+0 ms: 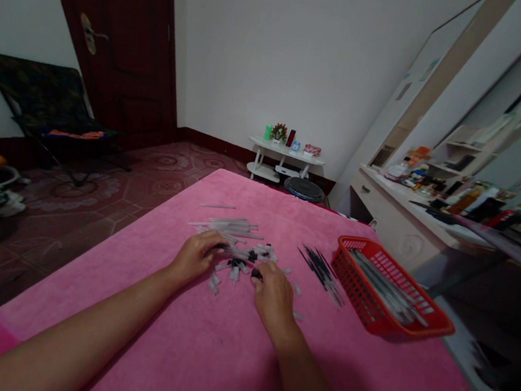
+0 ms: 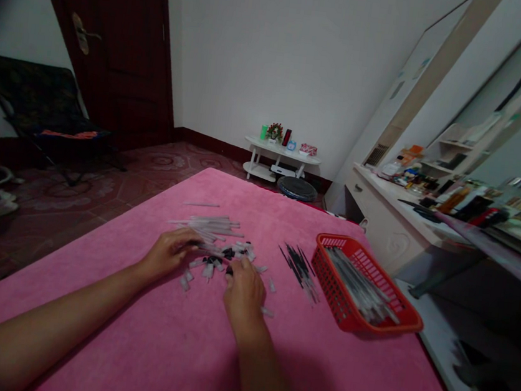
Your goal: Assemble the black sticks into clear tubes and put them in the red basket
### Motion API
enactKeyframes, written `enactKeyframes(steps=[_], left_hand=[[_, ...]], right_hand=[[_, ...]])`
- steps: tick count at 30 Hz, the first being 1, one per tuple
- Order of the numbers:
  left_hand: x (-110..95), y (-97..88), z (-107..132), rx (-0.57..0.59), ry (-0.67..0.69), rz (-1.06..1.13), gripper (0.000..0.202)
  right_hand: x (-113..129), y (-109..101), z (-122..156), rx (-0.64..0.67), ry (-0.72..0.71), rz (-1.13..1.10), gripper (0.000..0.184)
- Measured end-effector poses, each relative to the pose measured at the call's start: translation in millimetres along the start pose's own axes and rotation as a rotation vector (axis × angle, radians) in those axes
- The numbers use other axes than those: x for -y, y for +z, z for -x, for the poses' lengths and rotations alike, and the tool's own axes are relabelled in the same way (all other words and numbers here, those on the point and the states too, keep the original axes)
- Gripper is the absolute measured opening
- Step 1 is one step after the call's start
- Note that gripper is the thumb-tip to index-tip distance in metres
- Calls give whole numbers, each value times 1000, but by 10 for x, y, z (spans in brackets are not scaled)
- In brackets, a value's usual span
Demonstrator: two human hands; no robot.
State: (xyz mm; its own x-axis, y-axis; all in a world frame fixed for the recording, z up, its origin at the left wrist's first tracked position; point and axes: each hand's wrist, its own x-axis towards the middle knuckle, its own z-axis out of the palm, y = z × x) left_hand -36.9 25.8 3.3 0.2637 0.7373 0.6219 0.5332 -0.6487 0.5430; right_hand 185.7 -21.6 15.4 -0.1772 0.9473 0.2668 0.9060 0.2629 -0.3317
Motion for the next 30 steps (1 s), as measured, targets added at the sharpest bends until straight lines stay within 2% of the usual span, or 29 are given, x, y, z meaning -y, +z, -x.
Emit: enactKeyframes(steps=[7,17,24,28,30], left_hand=[[-29,-11,-23,-10,57,-22,15],[20,54,-35,-42,67,7,15],[-43,166,-42,-59,-20,133,17],[-124,151,10,-55,-113,277,17],[-175,122,29,-4,-163,332,17]], right_hand=[[27,-10,-7,38,39,16,14],[62,80,44,-70,-24,68,9],[102,75,82,-106,-30,32,9],[98,96,53,-123,-24,-18,9],[84,112,34,-118,-25,-56,9]])
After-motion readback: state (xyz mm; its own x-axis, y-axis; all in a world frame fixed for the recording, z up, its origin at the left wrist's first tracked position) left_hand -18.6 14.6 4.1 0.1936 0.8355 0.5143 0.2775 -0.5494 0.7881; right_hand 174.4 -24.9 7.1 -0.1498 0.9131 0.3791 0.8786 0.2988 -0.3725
